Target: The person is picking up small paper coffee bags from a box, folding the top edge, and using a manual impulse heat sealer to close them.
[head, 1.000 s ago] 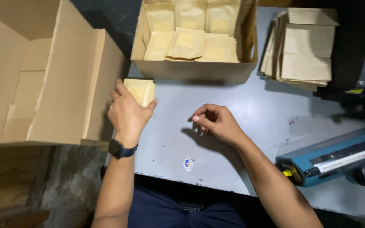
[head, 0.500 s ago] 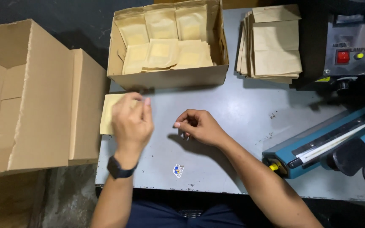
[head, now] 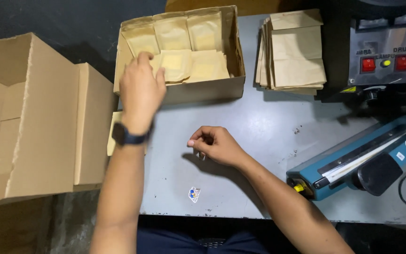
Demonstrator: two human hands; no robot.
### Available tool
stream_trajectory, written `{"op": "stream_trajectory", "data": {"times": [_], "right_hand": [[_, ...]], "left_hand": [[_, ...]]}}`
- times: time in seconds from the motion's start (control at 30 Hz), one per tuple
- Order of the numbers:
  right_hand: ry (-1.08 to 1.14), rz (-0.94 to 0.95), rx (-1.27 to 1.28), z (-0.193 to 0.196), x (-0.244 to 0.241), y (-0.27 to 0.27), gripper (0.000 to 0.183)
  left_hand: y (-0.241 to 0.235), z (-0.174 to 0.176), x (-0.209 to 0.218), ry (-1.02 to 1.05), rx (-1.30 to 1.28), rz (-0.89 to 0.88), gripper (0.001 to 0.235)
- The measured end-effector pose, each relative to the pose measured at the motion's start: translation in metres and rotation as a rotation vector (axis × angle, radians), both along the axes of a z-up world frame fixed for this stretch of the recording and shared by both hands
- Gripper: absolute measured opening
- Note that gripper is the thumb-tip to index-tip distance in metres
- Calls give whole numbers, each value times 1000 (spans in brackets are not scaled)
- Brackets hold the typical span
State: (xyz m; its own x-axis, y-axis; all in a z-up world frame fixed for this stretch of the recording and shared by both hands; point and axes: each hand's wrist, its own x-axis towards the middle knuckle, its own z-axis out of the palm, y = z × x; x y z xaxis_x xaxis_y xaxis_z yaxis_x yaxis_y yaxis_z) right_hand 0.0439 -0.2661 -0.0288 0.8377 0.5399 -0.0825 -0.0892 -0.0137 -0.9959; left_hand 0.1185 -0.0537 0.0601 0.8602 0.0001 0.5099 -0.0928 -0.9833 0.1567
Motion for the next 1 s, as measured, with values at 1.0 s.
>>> {"op": "stream_trajectory", "data": {"times": [1.0], "right_hand": [[164, -84, -46, -2, 8, 0, 16]], "left_hand": [[-17, 9, 30, -24, -780, -128, 56]]}}
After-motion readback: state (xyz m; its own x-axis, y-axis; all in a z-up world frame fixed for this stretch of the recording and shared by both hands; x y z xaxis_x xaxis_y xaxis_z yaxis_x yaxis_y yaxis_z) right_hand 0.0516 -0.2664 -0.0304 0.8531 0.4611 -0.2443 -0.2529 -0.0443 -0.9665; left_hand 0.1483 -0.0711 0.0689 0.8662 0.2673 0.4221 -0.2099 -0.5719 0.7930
